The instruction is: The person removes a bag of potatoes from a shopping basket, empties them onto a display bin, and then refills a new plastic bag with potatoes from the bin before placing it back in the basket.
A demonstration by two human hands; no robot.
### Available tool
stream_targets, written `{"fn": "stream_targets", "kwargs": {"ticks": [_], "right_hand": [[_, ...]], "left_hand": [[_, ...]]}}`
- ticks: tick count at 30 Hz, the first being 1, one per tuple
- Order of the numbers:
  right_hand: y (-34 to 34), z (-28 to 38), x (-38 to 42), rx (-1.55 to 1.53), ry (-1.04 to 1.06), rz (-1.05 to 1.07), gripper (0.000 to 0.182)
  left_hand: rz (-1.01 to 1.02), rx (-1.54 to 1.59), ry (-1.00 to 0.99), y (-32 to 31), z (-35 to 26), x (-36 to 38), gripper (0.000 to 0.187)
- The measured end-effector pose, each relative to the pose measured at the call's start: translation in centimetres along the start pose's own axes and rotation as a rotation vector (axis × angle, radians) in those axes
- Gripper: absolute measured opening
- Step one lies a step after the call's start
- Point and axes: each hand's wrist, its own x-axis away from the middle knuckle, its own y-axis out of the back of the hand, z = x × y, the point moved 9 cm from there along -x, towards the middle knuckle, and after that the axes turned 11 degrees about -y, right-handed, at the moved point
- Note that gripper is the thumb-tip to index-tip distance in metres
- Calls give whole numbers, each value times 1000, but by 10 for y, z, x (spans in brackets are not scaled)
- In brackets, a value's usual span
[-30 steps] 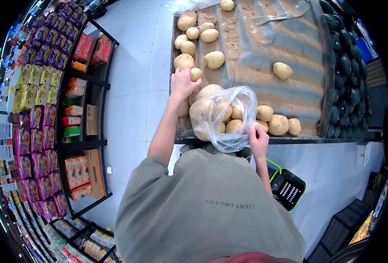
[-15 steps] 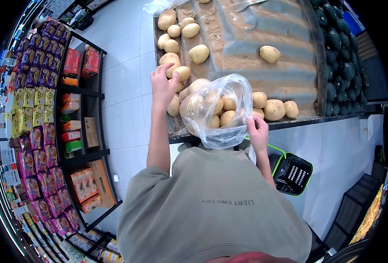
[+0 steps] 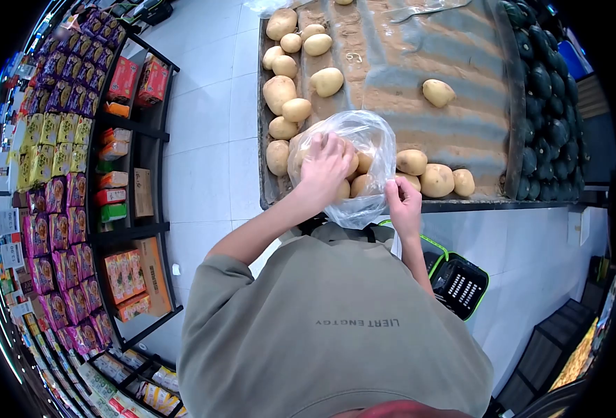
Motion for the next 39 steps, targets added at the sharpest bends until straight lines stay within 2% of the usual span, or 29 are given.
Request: {"fn": "stream_targets", "kwargs": {"ticks": [2,7,11,13,17,21,23,24,25,27,34,39], "right_hand": [[-6,-2,-2,-13,-8,7,24],[-12,-2,-2,40,35,26,25],[-3,-9,1,48,9,-34,25],[-1,-4,4,37,23,-65,25],[-4,-8,9,104,17,-132,25],[-9,-16,18,140,-11,-160,24],[-7,-19,24,143,-22,-184,25],[-5,-20,26,152,-23,-203,25],[-5,-21,28,159,-26,-221,25],[-3,-27,31,153,-29,-253,25],[-8,-37,50,158,-66,-317,25],[-10,-37,62,145,-114,-357,26]], "left_hand": [[50,-134,-35,-12,-6,-5,53],[91,-173,-23,-19,-13,-14,51],[89,-237,-91,-19,-17,-12,49],[66,-123,-99,-19,-15,-11,49],[-19,-127,-120,-17,-13,-9,48],[2,-106,-190,-20,-19,-15,48],[-2,-73,-289,-18,-23,-16,48],[-101,-67,-306,-12,-21,-14,44],[-106,-66,-314,-13,-20,-12,44],[-295,13,-340,1,-20,-5,40],[-245,118,-392,0,-25,5,42],[-388,417,-331,27,-1,20,48]]}}
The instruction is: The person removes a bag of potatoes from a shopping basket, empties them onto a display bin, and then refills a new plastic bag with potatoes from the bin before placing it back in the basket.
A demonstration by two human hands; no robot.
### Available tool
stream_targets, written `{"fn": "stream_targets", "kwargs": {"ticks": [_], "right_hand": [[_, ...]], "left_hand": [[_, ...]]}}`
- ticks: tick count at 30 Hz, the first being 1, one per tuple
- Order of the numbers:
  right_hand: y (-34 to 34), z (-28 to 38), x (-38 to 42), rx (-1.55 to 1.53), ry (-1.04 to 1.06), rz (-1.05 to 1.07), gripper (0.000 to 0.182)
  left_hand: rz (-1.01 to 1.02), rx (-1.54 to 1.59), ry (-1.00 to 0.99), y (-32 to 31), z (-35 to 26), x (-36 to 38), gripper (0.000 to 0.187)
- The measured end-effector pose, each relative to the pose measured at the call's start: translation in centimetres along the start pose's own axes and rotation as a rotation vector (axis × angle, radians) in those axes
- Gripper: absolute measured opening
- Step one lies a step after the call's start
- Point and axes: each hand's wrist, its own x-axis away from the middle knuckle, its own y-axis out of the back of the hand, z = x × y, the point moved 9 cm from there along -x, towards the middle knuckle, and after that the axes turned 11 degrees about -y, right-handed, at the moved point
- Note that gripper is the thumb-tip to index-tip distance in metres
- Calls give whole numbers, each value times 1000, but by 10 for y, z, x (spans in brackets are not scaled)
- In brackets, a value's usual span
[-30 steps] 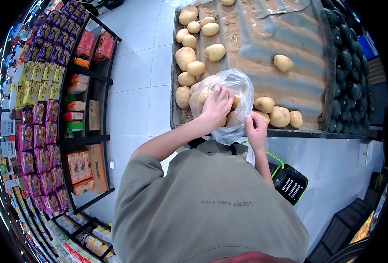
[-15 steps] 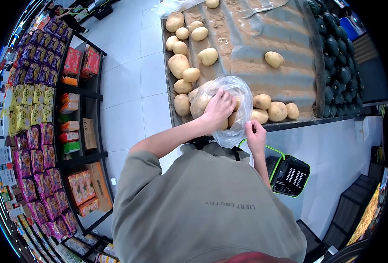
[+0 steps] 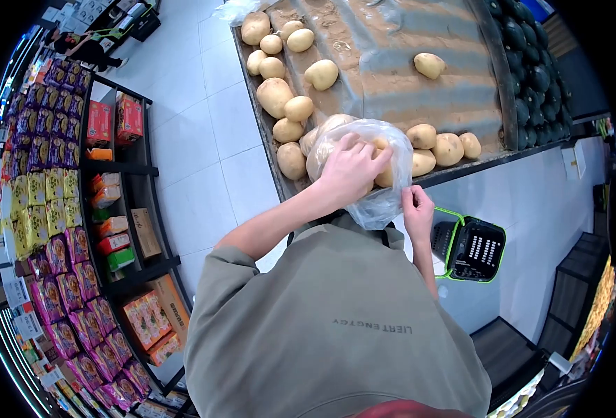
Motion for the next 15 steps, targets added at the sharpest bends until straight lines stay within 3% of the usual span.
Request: {"fn": "stream_targets", "kwargs": {"ticks": [1,3,7,11,15], "right_hand": [[0,0,2,15,-7,-12,26],[1,-6,2,38,-6,-30,25],[1,-3,9,34,-37,-56,24],[-2,8,14,54,-27,-56,23],[-4,11,17,42,38,-61,23]], "left_hand": [[6,4,-13,11,0,1,48],[-236,187,75,56,16,5,54],[-373,184,432,99,96,20,59],[-414,230,653,52,202,32,64],[-360,64,664,4,249,30,71]]}}
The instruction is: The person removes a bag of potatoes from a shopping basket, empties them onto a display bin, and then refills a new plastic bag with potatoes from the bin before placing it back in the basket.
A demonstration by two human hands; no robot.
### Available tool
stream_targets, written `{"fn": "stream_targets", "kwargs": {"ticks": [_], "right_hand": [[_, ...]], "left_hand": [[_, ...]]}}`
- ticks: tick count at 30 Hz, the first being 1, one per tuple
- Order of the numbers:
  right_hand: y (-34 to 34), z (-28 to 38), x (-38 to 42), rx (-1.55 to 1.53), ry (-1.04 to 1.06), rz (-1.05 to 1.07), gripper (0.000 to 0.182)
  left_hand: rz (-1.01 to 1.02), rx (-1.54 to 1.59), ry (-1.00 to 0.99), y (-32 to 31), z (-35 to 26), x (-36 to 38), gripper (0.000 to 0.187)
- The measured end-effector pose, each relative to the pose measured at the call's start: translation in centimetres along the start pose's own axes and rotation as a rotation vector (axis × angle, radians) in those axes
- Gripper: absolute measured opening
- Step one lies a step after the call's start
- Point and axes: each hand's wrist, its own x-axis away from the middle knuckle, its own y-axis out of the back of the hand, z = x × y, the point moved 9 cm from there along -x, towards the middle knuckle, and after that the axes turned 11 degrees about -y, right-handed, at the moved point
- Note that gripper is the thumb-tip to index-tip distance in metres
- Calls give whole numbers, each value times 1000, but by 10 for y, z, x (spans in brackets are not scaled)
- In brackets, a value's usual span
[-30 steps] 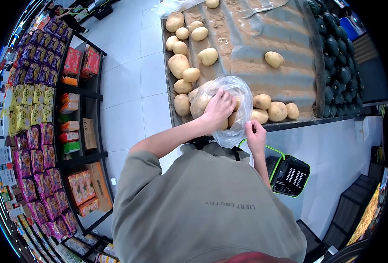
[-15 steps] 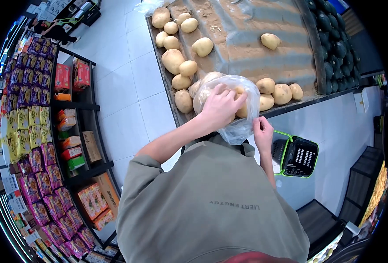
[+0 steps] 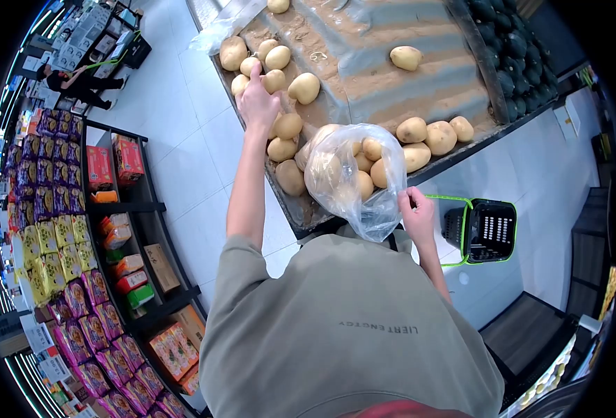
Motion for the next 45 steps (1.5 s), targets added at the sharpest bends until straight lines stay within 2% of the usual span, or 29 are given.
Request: {"fn": "stream_targets", "kwargs": {"ticks": [3,4,8,11,12,13,15,17,19,20,22,23,25,26,28,33,35,36,40,43,45], "right_hand": [[1,6,3,-7,32,-20,23],[2,7,4,-6,28,-29,23],[5,8,7,-38,-25,-28,22],[7,11,6,-76,-64,-20,21],[9,13,5,-72,-64,-15,21],[11,14,4,-73,-77,-28,21],[14,24,4,-68,-12,-31,20],[17,28,3,-69,-21,-32,20],[19,36,3,-126,39,-22,19],[20,39,3,-166,36,-25,18],[22,45,4,-196,47,-37,17],[24,47,5,-230,58,-53,17],[26,47,4,-237,64,-49,17],[25,46,5,-236,72,-44,17],[24,45,7,-238,71,-42,17],[24,50,7,-204,103,-46,18],[23,45,6,-172,90,-53,18],[22,44,5,-175,96,-42,18],[14,38,5,-101,92,0,18],[15,40,4,-71,87,-3,18],[16,39,3,-62,78,-10,18]], "left_hand": [[72,-36,-28,-30,7,-5,70],[177,-117,18,-39,11,-3,68],[217,-35,53,-54,36,4,64],[218,-75,52,-42,33,8,63],[146,-59,7,-29,23,8,58],[14,2,-116,-7,1,8,43],[-8,317,-128,32,-61,18,31],[146,680,-201,46,-132,44,22],[593,722,-341,36,-200,81,23],[592,727,-339,30,-209,88,23],[689,346,-628,9,-225,115,28],[693,344,-626,1,-220,121,28],[644,67,-731,-13,-211,128,35],[656,66,-736,-20,-211,132,35],[528,10,-795,-25,-224,134,37],[596,-9,-789,-64,-239,145,45],[692,-133,-782,-80,-240,151,50],[777,-163,-776,-84,-242,154,41],[849,-352,-825,-94,-242,167,34],[769,-365,-882,-88,-243,169,31],[698,-294,-840,-81,-246,168,27]]}}
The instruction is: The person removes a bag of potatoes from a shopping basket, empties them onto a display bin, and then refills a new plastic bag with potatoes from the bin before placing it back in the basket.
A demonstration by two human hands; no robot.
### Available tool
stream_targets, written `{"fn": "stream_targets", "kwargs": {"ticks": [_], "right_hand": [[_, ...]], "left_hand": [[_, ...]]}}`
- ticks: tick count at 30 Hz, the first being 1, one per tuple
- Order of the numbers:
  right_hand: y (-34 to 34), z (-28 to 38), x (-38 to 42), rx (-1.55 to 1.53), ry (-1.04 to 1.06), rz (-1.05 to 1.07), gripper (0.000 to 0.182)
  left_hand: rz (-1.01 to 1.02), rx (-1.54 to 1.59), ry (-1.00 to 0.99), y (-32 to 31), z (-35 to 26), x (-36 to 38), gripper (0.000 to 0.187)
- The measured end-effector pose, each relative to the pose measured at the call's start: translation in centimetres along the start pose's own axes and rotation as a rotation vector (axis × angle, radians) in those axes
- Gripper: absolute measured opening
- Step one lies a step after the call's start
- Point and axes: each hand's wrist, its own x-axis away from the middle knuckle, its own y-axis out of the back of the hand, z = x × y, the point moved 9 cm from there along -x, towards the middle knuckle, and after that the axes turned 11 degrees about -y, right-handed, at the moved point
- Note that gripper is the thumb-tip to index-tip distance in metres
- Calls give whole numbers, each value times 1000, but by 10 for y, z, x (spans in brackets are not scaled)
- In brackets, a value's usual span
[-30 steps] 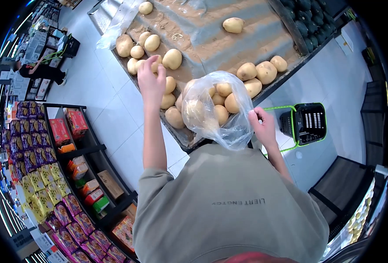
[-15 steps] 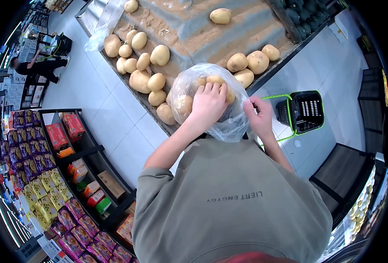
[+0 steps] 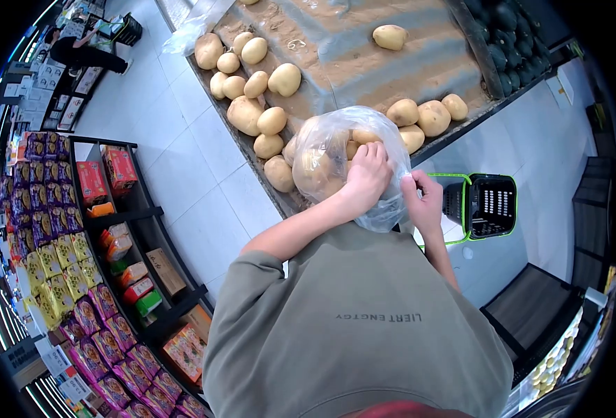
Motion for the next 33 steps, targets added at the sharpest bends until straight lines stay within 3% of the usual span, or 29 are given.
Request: {"fn": "stream_targets", "kwargs": {"ticks": [5,7,11,13,17,19,20,22,26,33], "right_hand": [[2,-7,-2,-28,-48,2,19],[0,-8,-2,-20,-38,6,19],[1,-10,-3,-17,-46,7,20],[1,-11,-3,-19,-50,7,20],[-2,-7,-3,-37,-47,4,20],[-3,-5,-3,-56,-54,-6,20],[-4,-4,-3,-64,-57,-9,20],[-3,-4,-2,-78,-60,-22,21],[-2,1,-1,-62,-9,-38,22],[0,-4,3,-71,-8,-46,24]], "left_hand": [[-260,76,46,8,4,6,24],[-386,162,35,16,9,9,34],[-440,271,68,47,27,28,43],[-554,454,136,76,42,48,53],[-560,715,194,109,78,83,57],[-640,734,393,112,114,106,58],[-634,732,383,111,125,108,58],[-772,753,628,97,167,124,56],[-736,651,642,51,202,115,57],[-389,438,637,-7,207,86,59]]}}
